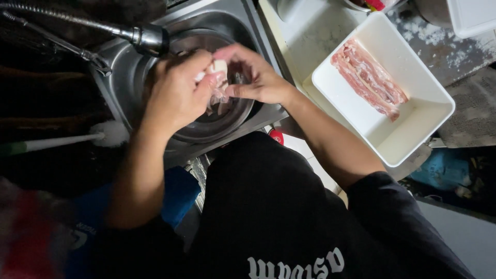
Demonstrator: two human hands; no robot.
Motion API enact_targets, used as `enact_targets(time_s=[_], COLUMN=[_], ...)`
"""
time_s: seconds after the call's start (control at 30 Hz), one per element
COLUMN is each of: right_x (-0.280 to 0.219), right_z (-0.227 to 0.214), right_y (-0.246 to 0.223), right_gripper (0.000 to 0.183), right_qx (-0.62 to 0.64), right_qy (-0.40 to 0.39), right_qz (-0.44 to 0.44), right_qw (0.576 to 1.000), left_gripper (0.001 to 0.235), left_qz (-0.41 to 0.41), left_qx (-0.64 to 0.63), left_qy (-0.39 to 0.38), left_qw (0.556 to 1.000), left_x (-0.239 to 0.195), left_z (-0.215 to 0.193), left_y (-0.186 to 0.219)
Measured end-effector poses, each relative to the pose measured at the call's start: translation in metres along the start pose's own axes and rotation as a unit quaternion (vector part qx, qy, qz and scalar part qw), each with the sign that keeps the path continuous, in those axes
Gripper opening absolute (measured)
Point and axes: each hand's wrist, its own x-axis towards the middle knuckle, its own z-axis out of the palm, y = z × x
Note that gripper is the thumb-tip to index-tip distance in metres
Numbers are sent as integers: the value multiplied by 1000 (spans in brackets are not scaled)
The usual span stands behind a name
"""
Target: Washing meat in a bowl, seasoning it, and then neatly arranging long slices of meat into a plastic tray.
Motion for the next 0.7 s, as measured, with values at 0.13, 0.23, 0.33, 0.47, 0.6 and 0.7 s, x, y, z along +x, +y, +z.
enact_targets(time_s=[0.13,0.23,0.33,0.47,0.6,0.7], right_x=[-15,-34,-70,-132,-221,-273], right_z=[-3,-9,-23,-49,-88,-119], right_y=[18,23,28,7,-9,-46], right_gripper=[33,19,16,23,19,14], right_qx=[44,101,108,188,196,73], right_qy=[-68,-46,25,166,316,443], right_qz=[79,116,131,177,209,221], right_qw=[994,987,985,952,904,866], left_gripper=[15,19,26,25,15,28], left_qz=[92,96,99,110,106,90], left_qx=[34,-18,-43,-158,-175,-200], left_qy=[106,152,192,207,210,207], left_qw=[989,984,975,959,956,953], left_x=[1,2,6,32,71,109], left_z=[-32,-44,-38,2,65,125], left_y=[36,58,55,46,50,61])
